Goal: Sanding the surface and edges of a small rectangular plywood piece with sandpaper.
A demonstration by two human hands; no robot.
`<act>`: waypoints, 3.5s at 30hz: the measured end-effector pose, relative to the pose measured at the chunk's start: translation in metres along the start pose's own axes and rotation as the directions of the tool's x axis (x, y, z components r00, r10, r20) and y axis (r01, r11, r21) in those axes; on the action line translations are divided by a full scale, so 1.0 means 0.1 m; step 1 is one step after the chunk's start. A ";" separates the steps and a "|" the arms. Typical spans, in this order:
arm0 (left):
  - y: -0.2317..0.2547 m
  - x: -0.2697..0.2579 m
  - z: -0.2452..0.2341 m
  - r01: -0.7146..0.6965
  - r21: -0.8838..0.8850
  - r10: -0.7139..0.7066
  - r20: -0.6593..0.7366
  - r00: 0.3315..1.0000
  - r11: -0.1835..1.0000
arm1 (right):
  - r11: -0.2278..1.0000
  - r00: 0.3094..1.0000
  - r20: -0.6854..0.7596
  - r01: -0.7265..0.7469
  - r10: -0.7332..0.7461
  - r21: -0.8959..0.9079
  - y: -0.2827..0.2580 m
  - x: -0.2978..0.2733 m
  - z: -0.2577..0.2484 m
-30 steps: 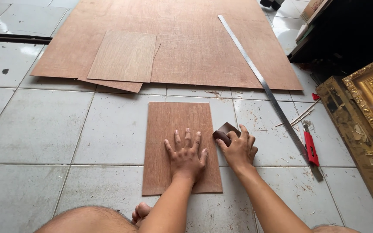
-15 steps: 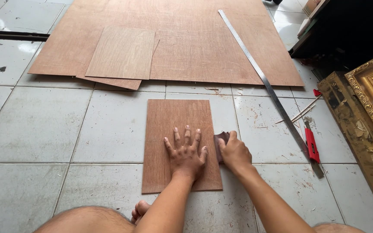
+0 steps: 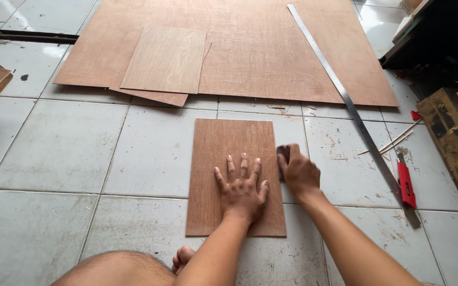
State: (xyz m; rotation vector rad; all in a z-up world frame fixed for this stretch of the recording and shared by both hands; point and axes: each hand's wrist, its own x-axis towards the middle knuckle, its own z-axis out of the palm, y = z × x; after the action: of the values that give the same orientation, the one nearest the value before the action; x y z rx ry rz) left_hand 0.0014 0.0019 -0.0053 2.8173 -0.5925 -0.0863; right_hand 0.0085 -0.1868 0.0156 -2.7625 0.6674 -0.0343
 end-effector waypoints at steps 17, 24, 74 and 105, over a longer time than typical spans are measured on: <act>0.03 0.01 -0.09 0.037 0.005 -0.037 0.075 0.996 0.999 | 0.996 1.000 -0.023 0.021 -0.019 0.082 -0.01 0.01 0.08; 0.04 -0.01 -0.10 0.035 0.008 -0.035 0.055 0.998 0.999 | 0.999 0.998 0.059 0.007 -0.010 0.050 0.23 -0.67 0.15; 0.01 0.02 0.04 0.025 0.000 -0.025 0.027 0.999 1.000 | 0.991 0.988 -0.071 0.132 -0.134 -0.032 0.50 -1.21 -0.20; -0.05 0.07 0.23 0.016 0.073 -0.014 -0.029 0.999 0.997 | 0.975 0.962 0.180 0.217 -0.204 -0.055 -0.13 -0.41 0.25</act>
State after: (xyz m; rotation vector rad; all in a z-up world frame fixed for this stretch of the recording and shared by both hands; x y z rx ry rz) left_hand 0.0070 -0.0020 -0.0288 2.8894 -0.5791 -0.0284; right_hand -0.0205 -0.1505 -0.0022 -2.8535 0.3349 0.1871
